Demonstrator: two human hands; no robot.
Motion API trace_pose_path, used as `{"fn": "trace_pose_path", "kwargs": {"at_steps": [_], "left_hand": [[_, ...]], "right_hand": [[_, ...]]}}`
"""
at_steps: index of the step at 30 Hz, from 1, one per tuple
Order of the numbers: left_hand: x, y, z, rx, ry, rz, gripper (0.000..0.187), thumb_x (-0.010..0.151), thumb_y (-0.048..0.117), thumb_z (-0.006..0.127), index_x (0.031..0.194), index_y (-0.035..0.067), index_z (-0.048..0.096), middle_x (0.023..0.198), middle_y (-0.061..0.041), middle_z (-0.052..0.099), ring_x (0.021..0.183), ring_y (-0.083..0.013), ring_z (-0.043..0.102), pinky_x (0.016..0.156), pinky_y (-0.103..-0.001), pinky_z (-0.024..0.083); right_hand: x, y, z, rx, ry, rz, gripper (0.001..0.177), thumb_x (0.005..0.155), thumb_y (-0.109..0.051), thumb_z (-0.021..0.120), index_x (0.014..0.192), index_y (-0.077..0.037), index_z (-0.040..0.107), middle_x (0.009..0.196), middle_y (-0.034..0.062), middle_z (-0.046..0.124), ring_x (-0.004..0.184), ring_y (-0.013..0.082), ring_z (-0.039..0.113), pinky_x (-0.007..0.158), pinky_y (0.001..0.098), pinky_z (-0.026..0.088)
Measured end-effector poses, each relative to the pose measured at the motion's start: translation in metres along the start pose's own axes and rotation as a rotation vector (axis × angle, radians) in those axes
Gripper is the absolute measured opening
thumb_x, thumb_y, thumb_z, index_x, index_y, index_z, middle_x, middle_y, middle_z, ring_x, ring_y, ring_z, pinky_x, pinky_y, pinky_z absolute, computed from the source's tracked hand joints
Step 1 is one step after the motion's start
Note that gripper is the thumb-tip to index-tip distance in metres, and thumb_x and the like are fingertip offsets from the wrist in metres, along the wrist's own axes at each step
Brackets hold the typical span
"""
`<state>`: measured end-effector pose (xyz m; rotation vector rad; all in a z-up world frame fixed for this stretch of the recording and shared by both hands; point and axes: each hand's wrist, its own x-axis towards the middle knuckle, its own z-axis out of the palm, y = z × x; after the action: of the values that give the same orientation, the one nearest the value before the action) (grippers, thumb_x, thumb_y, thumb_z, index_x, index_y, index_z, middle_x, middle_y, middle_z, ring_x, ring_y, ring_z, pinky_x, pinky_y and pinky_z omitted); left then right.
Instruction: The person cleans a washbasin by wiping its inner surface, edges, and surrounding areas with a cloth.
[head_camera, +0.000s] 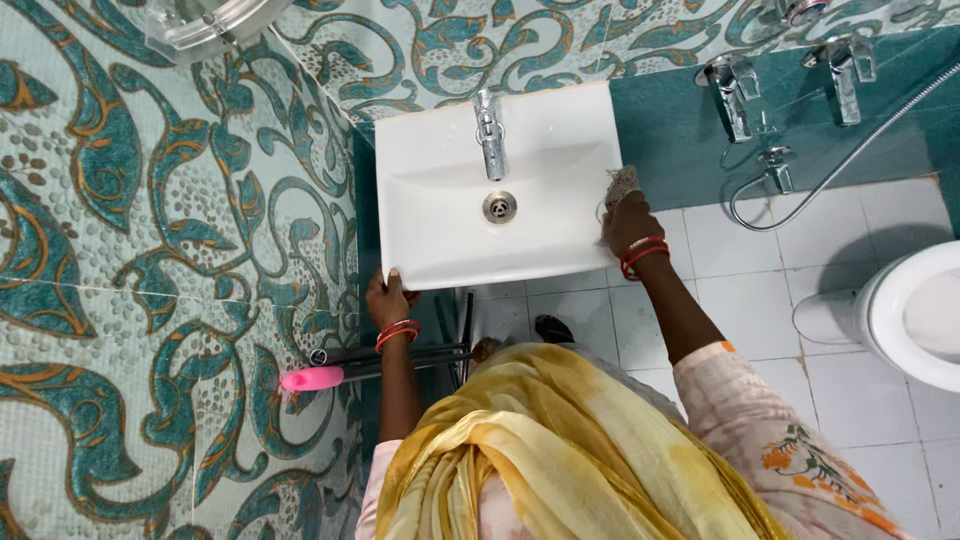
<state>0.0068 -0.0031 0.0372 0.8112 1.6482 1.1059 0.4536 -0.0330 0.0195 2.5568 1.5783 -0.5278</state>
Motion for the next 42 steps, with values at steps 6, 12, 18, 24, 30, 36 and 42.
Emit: {"fn": "trace_pose_path", "kwargs": {"at_steps": [6, 12, 18, 24, 30, 36, 42], "left_hand": [[0.002, -0.007, 0.000, -0.048, 0.008, 0.009, 0.031, 0.102, 0.025, 0.062, 0.125, 0.005, 0.066, 0.085, -0.008, 0.068, 0.063, -0.0184, 0.069, 0.054, -0.033, 0.060], [0.000, -0.005, -0.001, -0.028, 0.005, -0.006, 0.032, 0.103, 0.028, 0.062, 0.126, 0.006, 0.066, 0.084, -0.008, 0.070, 0.062, -0.0168, 0.069, 0.054, -0.031, 0.059], [0.007, -0.012, -0.005, -0.030, -0.005, 0.004, 0.034, 0.102, 0.031, 0.063, 0.124, 0.005, 0.067, 0.084, -0.008, 0.069, 0.059, -0.0158, 0.066, 0.052, -0.031, 0.056], [0.007, -0.006, -0.002, -0.001, 0.014, -0.003, 0.033, 0.099, 0.031, 0.064, 0.121, 0.007, 0.068, 0.082, -0.007, 0.070, 0.059, -0.0156, 0.066, 0.052, -0.032, 0.058], [0.009, -0.009, -0.004, -0.037, -0.036, 0.020, 0.033, 0.101, 0.029, 0.064, 0.121, 0.004, 0.069, 0.081, -0.008, 0.070, 0.062, -0.0154, 0.067, 0.057, -0.035, 0.063], [0.015, -0.019, -0.006, -0.030, -0.041, 0.052, 0.029, 0.105, 0.027, 0.063, 0.117, 0.001, 0.068, 0.081, -0.008, 0.069, 0.063, -0.0167, 0.067, 0.057, -0.037, 0.063], [0.004, -0.010, -0.003, -0.087, -0.037, 0.069, 0.027, 0.103, 0.025, 0.061, 0.123, 0.007, 0.066, 0.087, -0.007, 0.072, 0.066, -0.0163, 0.071, 0.058, -0.034, 0.064]], "right_hand": [[-0.070, 0.022, 0.008, 0.445, -0.020, 0.038, 0.053, 0.108, -0.040, 0.048, 0.112, 0.012, 0.044, 0.091, 0.0338, 0.070, 0.082, 0.0446, 0.073, 0.073, 0.0496, 0.061], [-0.015, 0.003, -0.004, 0.333, 0.051, 0.021, 0.052, 0.105, -0.038, 0.052, 0.112, 0.013, 0.042, 0.093, 0.0337, 0.069, 0.082, 0.0454, 0.073, 0.071, 0.0500, 0.062], [0.082, -0.012, -0.016, 0.275, 0.092, -0.038, 0.057, 0.108, -0.035, 0.046, 0.120, 0.020, 0.038, 0.087, 0.0298, 0.071, 0.080, 0.0418, 0.075, 0.065, 0.0486, 0.063], [0.163, -0.004, -0.014, 0.466, 0.234, -0.136, 0.060, 0.113, -0.044, 0.042, 0.126, 0.015, 0.045, 0.090, 0.0339, 0.069, 0.084, 0.0478, 0.070, 0.064, 0.0533, 0.059], [0.240, -0.003, -0.021, 0.714, 0.049, -0.121, 0.069, 0.108, -0.058, 0.037, 0.125, 0.007, 0.051, 0.107, 0.0307, 0.064, 0.093, 0.0491, 0.066, 0.073, 0.0562, 0.054], [0.179, 0.017, 0.003, 0.684, 0.160, -0.204, 0.071, 0.115, -0.058, 0.048, 0.120, 0.012, 0.056, 0.105, 0.0313, 0.067, 0.091, 0.0471, 0.065, 0.078, 0.0536, 0.054], [0.018, 0.024, -0.005, 0.663, 0.102, -0.262, 0.056, 0.107, -0.034, 0.055, 0.120, 0.018, 0.038, 0.092, 0.0358, 0.067, 0.085, 0.0452, 0.071, 0.070, 0.0479, 0.058]]}}
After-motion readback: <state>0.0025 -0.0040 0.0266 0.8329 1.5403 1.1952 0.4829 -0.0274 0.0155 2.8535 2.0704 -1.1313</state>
